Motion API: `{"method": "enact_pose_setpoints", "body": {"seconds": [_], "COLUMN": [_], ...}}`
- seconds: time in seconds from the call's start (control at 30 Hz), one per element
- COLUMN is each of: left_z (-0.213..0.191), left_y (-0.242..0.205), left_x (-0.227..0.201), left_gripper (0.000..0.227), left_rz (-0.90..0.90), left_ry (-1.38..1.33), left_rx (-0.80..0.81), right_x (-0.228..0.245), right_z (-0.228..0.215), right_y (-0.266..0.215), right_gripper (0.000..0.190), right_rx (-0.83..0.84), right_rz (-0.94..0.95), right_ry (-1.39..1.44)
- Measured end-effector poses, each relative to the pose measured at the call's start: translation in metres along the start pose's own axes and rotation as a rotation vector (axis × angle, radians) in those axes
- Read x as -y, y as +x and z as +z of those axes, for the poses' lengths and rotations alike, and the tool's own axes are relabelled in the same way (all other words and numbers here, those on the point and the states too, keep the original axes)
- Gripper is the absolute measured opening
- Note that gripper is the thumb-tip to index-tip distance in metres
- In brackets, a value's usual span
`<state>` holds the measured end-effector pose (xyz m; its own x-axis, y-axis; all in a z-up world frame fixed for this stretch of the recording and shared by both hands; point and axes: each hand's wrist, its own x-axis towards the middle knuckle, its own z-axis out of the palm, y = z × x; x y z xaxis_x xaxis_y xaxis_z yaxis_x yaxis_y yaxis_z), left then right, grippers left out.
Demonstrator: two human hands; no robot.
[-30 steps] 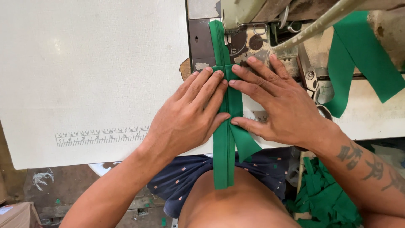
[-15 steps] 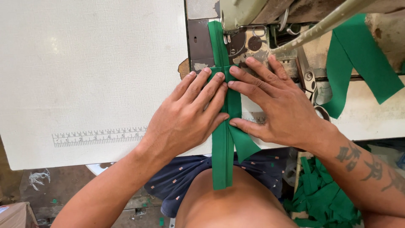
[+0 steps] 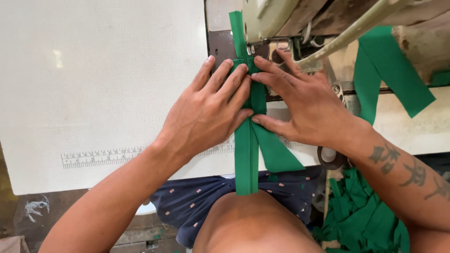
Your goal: The person is folding green fabric strips and sewing them using an industrial sewing machine, then cutting the finished strips with scissors.
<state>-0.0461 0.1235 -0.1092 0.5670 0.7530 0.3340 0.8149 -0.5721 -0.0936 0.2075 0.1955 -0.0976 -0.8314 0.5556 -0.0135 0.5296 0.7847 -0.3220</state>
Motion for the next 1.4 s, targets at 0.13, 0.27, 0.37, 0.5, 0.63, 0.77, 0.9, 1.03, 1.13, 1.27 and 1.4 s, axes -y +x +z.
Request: {"method": "enact_pose_setpoints", "body": {"seconds": [0.13,0.27,0.37,0.5,0.63,0.77,0.9,1.03,1.13,1.27,1.4], "left_z": [0.004,0.007,0.008,0.009,0.01,0.01,0.008,0.008,0.007,0.004,0.007], "left_y": [0.005,0.005,0.006,0.005,0.005,0.005,0.006,0.005,0.003,0.004,0.006], "left_x": [0.007,0.01,0.011,0.011,0.013,0.014,0.012,0.012,0.012,0.011,0.008], "left_gripper": [0.059,0.059,0.059,0.058,0.058,0.059,0.059,0.058,0.052,0.04,0.033], "left_rz": [-0.008,-0.012,-0.008,-0.004,-0.003,-0.007,-0.014,-0.018,-0.011,0.031,0.056], "left_ry": [-0.012,-0.027,-0.044,-0.071,-0.082,-0.101,-0.101,-0.108,-0.11,-0.117,-0.146], "left_rx": [-0.004,0.003,-0.011,-0.041,-0.04,-0.027,-0.014,-0.013,-0.035,-0.088,-0.125], "right_x": [-0.009,-0.008,-0.01,-0.005,-0.002,-0.008,-0.009,-0.01,-0.012,-0.009,-0.045], "right_z": [0.003,0.004,0.006,0.004,0.002,0.008,0.009,0.009,0.01,-0.006,-0.004], "right_y": [0.003,0.007,0.006,0.007,0.009,0.006,0.005,0.004,0.002,0.006,0.016], "right_gripper": [0.087,0.083,0.083,0.083,0.083,0.084,0.086,0.085,0.083,0.082,0.044], "right_rx": [0.058,0.081,0.098,0.106,0.113,0.102,0.088,0.058,0.016,-0.006,-0.368], "right_rz": [0.025,0.062,0.082,0.114,0.137,0.129,0.11,0.075,0.035,0.107,0.209], "right_ry": [-0.016,0.043,0.075,0.126,0.148,0.188,0.142,0.185,0.173,0.192,-0.141]}}
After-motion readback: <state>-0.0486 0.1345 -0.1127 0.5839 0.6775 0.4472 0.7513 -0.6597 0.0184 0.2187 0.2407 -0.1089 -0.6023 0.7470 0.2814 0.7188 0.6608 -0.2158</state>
